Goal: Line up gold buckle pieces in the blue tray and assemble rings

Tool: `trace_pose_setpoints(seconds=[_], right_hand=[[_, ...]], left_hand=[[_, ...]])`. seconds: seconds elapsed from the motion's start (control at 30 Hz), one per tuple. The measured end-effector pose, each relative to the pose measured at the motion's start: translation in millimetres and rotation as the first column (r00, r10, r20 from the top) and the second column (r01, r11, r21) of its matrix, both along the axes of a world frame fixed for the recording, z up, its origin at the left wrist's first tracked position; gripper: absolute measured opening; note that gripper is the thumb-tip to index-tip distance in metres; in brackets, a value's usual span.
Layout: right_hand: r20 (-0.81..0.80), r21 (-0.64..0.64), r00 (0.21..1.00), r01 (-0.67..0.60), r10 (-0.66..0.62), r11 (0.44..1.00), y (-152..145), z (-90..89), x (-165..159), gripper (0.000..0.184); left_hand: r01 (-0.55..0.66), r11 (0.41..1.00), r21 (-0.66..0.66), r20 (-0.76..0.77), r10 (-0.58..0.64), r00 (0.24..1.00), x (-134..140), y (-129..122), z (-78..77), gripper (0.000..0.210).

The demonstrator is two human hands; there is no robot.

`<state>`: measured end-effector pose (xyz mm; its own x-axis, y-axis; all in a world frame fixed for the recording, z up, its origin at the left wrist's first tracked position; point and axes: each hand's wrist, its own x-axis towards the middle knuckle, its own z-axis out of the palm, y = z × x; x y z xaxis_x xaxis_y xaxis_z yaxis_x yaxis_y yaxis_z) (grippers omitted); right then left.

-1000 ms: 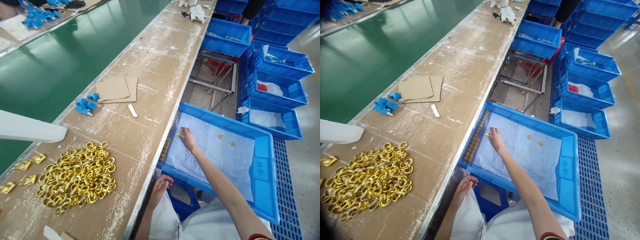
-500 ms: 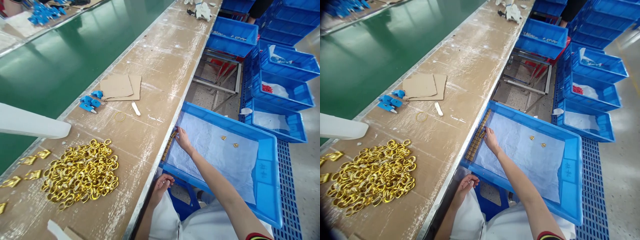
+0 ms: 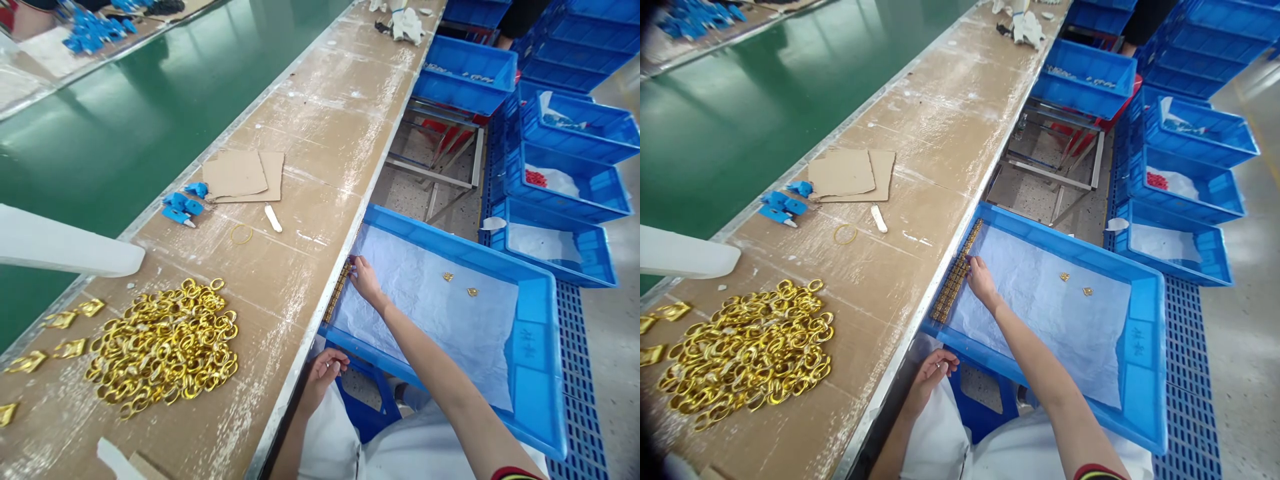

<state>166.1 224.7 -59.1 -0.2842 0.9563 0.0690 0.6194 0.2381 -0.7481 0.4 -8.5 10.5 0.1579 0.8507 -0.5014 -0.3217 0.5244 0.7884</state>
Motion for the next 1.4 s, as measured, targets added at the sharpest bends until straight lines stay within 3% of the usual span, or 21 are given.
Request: trace_pose_setpoints(seconds=[0.53,0.73,0.9,1.0,1.07,1.2,1.3,1.4], right_hand=[[0.052,-0.01,0.999,0.014,-0.014,1.0,-3.6,6.7,7.5,0.054],[0.055,-0.004,0.998,0.021,-0.021,1.0,-2.6,4.6,1.0,0.049],[0.067,0.003,0.994,0.085,-0.085,0.996,-9.2,4.6,9.7,0.052],[0.112,0.012,0.968,0.226,-0.226,0.974,-20.2,9.7,48.6,0.048],[0.166,0.03,0.911,0.377,-0.377,0.926,-32.4,16.3,91.2,0.043],[0.281,0.088,0.689,0.674,-0.668,0.733,-63.6,31.3,184.5,0.041],[0.347,0.1,0.558,0.777,-0.754,0.622,-79.0,37.3,231.9,0.043],[0.4,0.076,0.53,0.794,-0.748,0.603,-80.4,39.7,253.9,0.039]], left_hand=[[0.007,1.0,0.013,0.001,-0.007,1.0,-0.4,0.2,-0.9,0.046],[-0.001,1.0,0.023,0.0,0.001,1.0,-0.3,-0.2,-10.4,0.049],[-0.032,0.999,0.019,-0.024,0.032,0.999,0.9,0.5,-8.0,0.048],[-0.063,0.998,0.004,-0.037,0.063,0.997,-0.3,1.0,-4.0,0.048],[-0.061,0.998,0.005,-0.047,0.061,0.997,-2.9,1.5,-3.4,0.049],[0.011,1.0,-0.002,-0.07,-0.011,0.998,-7.5,2.4,-3.0,0.049],[-0.023,1.0,0.006,-0.099,0.023,0.995,-4.9,1.6,0.9,0.047],[-0.073,0.997,0.016,-0.106,0.075,0.992,-0.5,0.7,3.5,0.046]])
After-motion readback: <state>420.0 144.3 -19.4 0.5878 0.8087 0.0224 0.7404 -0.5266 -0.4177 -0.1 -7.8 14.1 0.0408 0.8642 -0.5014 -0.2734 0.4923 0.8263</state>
